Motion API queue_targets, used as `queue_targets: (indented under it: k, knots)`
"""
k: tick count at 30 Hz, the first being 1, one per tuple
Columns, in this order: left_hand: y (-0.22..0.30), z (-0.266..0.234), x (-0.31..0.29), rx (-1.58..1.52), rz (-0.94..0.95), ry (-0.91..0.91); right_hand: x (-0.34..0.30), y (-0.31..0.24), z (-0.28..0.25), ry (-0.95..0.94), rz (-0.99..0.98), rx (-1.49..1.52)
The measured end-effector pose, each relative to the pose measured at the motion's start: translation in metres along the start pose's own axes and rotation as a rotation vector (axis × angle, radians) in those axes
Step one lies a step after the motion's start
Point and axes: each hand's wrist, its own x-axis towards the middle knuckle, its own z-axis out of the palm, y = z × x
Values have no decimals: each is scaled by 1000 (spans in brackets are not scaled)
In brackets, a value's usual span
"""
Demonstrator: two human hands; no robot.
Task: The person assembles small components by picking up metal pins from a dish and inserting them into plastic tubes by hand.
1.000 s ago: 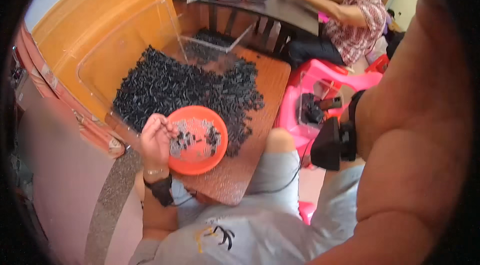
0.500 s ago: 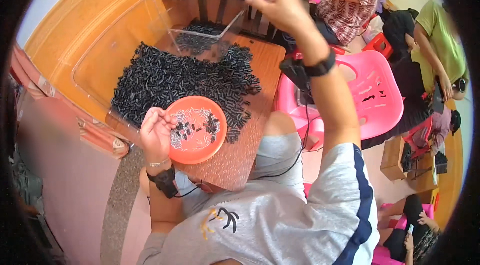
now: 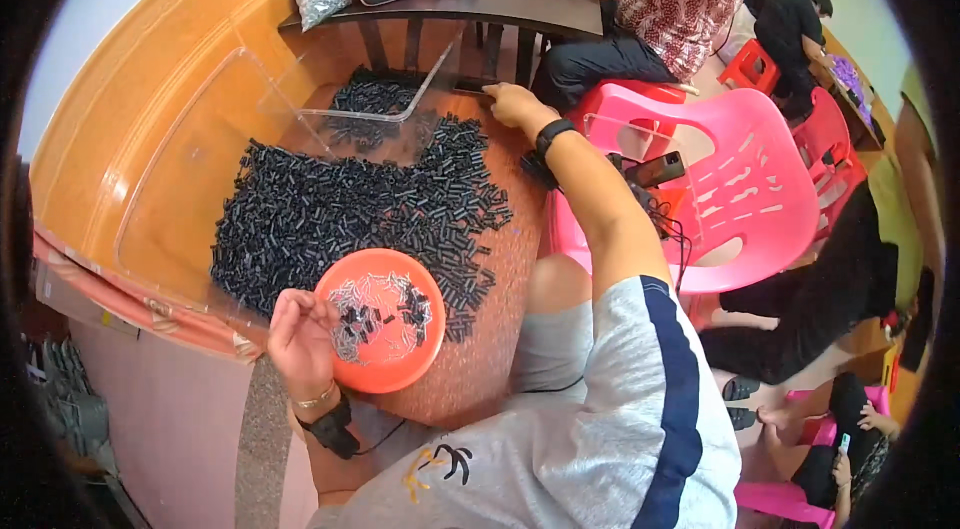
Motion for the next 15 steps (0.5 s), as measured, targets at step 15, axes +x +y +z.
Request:
queue_targets:
  k: [15]
  knots:
    - [-3, 2, 5, 40, -42, -1, -15, -30, 8, -159, -396, -43]
